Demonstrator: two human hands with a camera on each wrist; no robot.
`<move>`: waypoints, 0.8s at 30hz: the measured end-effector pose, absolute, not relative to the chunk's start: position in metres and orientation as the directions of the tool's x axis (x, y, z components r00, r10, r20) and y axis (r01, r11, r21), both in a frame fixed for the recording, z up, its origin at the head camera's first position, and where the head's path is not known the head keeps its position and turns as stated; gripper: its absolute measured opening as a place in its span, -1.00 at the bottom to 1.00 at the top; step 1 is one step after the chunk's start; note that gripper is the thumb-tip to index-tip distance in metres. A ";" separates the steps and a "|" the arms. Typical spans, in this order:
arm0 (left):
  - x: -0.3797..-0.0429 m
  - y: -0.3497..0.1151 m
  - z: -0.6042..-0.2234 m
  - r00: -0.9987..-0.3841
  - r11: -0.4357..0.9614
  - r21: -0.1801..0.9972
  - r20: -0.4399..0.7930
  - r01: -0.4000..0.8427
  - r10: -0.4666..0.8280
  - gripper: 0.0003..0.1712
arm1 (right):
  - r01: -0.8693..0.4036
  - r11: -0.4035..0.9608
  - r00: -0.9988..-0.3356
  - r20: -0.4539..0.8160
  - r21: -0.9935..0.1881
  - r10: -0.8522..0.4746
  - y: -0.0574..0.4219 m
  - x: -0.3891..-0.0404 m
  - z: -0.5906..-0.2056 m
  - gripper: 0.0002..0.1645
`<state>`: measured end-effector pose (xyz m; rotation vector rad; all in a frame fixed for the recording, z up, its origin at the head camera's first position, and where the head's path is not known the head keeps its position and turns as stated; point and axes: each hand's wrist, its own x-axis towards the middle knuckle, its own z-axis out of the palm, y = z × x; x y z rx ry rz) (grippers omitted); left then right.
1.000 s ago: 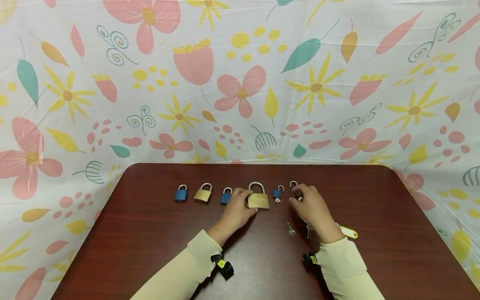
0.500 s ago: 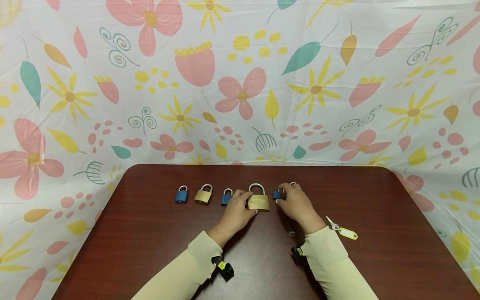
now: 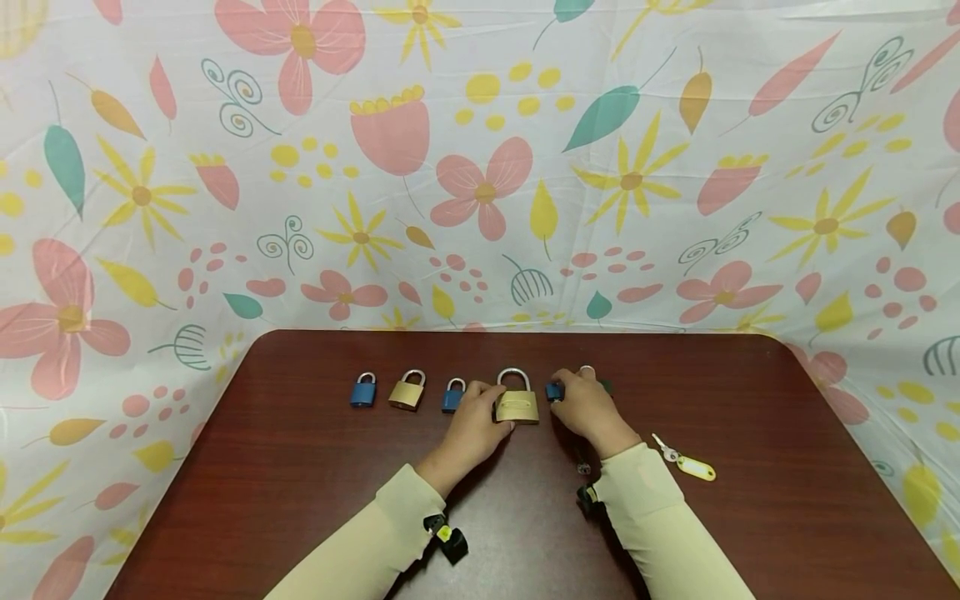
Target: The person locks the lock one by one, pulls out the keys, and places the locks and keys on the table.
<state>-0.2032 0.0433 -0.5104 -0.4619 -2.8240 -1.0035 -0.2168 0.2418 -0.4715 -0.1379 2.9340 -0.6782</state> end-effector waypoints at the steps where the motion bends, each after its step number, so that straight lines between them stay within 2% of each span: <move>1: -0.203 0.043 -0.510 -0.949 0.735 0.601 0.196 0.316 0.248 -0.34 | -0.059 0.897 -0.987 -0.110 -0.439 -0.119 0.242 -0.218 -0.471 -0.46; 6: -0.202 0.041 -0.504 -0.956 0.705 0.650 0.140 0.284 0.257 -0.31 | -0.058 0.906 -0.984 -0.130 -0.419 -0.123 0.243 -0.222 -0.473 -0.50; 15: -0.202 0.031 -0.483 -0.957 0.548 0.794 0.148 0.265 0.248 -0.53 | -0.055 0.907 -0.988 -0.112 -0.418 -0.111 0.243 -0.226 -0.476 -0.58; 20: -0.202 0.023 -0.473 -0.953 0.425 0.869 0.152 0.255 0.263 -0.65 | -0.080 0.906 -0.991 -0.064 -0.415 -0.117 0.244 -0.225 -0.478 -0.65; 24: -0.202 0.015 -0.467 -0.952 0.384 0.889 0.151 0.248 0.266 -0.70 | -0.108 0.884 -0.992 -0.003 -0.455 -0.123 0.245 -0.224 -0.474 -0.70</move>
